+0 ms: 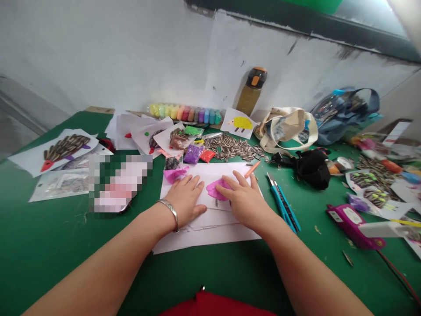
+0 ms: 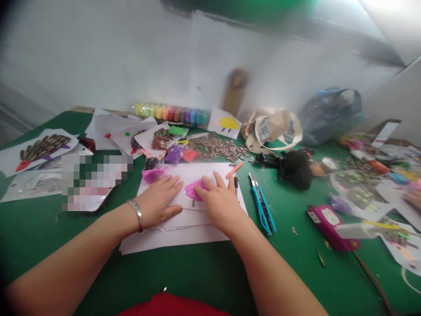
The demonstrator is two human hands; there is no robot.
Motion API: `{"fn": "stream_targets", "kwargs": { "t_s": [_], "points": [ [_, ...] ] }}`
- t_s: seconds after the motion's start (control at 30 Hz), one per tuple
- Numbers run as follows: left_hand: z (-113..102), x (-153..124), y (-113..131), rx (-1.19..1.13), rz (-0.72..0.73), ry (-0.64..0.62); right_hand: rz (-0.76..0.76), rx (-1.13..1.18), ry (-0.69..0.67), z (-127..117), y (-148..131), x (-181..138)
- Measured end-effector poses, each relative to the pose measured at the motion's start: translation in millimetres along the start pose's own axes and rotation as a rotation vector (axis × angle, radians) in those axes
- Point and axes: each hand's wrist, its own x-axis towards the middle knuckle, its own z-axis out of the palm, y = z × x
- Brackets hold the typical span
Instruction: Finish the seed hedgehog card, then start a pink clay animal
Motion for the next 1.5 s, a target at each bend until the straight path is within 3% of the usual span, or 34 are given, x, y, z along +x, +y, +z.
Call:
{"fn": "stream_targets", "kwargs": {
  "t_s": [0.37,0.57,0.7,0.93,1.13,1.3,1.5],
  "points": [
    [0.4,0.4,-0.7,0.001,-0.006,-0.002,0.047,-0.01,-0.024,-3.5,4.9,2.4],
    [-2.6,-0.3,2.3,0.043,-0.036,-0.047,0.191,0.004,-0.008,-6.1,19.0,-2.8],
    [-3.9,-0.3,3.0,0.037,-0.039,-0.044,0.148,-0.007,-0.071,-6.1,18.2,-1.4],
    [-0.5,1.1,0.0,0.055,-0.019,-0.037,0.116,-0.033,0.029,-6.3,10.4,0.6],
    [-0.5,1.7,-0.3,0.076,-0.008,-0.04,0.079,-0.008,-0.002,-6.6,7.2,1.4],
    [0.2,1.8,-1.1,0.06,0.0,-0.034,0.068,0.021,0.057,-5.8,5.2,1.3],
    [1.9,2.2,-1.5,0.066,-0.002,-0.008,0.006,0.048,0.009,-2.5,3.8,6.4]
  ]
}}
